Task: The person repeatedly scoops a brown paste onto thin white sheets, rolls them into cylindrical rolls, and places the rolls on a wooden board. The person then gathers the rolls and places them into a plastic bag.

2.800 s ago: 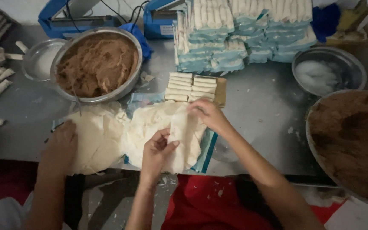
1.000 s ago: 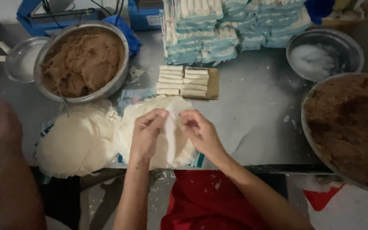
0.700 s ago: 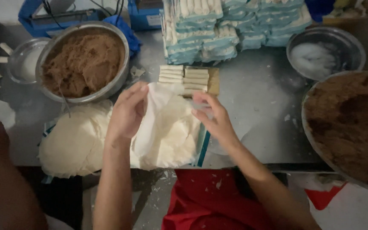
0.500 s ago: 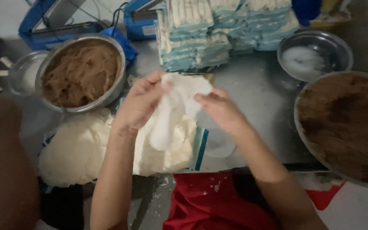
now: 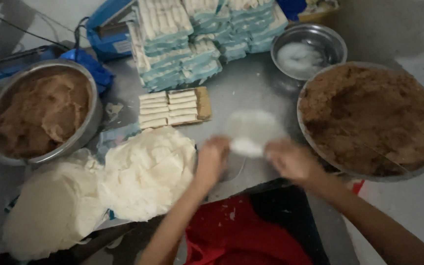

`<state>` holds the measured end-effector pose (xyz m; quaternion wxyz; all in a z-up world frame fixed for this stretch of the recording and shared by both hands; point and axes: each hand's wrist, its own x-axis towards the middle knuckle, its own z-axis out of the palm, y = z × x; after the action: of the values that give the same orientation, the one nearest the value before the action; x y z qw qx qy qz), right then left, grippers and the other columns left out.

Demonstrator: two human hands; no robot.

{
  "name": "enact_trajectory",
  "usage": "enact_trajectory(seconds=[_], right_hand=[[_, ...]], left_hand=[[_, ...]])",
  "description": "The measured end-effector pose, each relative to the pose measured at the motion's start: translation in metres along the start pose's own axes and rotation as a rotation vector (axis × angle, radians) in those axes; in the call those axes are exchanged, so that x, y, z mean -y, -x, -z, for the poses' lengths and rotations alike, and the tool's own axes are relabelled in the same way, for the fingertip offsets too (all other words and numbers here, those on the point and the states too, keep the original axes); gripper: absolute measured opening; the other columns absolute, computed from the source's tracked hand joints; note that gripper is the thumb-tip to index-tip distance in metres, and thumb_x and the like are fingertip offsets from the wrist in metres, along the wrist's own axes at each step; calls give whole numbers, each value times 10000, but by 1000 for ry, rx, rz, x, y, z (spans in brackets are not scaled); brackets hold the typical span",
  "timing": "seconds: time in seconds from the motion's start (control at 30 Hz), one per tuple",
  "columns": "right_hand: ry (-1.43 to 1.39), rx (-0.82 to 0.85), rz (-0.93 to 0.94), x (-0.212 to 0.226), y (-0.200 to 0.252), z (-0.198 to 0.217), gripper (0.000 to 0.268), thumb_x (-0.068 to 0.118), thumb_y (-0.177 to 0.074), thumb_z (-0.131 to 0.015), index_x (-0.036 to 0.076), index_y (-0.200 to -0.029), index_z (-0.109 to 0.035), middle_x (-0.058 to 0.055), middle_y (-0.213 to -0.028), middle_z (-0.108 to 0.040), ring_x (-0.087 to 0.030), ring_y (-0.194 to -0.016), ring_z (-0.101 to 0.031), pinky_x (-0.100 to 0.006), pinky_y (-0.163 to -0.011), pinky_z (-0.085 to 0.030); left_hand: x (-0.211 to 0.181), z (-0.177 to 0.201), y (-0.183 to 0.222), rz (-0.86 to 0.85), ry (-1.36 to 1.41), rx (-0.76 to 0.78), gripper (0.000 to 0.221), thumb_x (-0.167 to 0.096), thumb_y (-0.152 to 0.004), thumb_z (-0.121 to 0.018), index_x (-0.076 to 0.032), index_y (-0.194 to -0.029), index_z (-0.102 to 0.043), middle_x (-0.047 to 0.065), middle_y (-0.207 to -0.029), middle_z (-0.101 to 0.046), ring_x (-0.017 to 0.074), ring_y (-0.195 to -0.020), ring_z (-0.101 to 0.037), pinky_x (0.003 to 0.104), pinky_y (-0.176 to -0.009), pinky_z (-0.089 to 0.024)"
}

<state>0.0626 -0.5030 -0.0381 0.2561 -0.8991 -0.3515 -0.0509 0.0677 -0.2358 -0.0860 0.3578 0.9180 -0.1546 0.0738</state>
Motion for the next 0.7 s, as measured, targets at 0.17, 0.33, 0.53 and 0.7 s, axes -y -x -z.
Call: enact_trajectory(seconds=[0.17,0.33,0.53,0.7], right_hand=[[-106,591,-338,28,-29,49,300,247,-1005,-583,19,-1155,-707,-259,-1076,-747,-424,-973,-726,-548,-891,-550],[219,246,-614,-149,-134,16,417,474,-1057,-523,139,-1198,-727,-137,-1070,-743,-356,-998,-719,-532,-895,-545],[223,613,-1065,-202,-230,17,898,577,-980,-545,47,-1627,-218,-173,-1699,-164,-388,-1518,-286,-538,-1197,-342],[648,307,-557,-146,-197,21,317,263,-1050,-575,15,-1011,-768,-117,-986,-740,-281,-923,-676,-420,-909,-503]], left_hand=[[-24,-14,53,-141,-151,-78,231,-32,-917,-638,-92,-1133,-697,147,-1289,-635,325,-1180,-588,495,-992,-456],[-31,-9,60,-313,-121,-260,193,20,-852,-684,-129,-970,-718,52,-1044,-645,257,-920,-628,381,-823,-479],[-25,-1,58,-322,116,-142,273,134,-806,-613,-10,-1034,-655,132,-1027,-581,340,-974,-557,424,-840,-420],[-31,0,60,-382,45,-204,248,118,-853,-651,6,-1074,-652,150,-1048,-576,327,-991,-554,429,-869,-445]])
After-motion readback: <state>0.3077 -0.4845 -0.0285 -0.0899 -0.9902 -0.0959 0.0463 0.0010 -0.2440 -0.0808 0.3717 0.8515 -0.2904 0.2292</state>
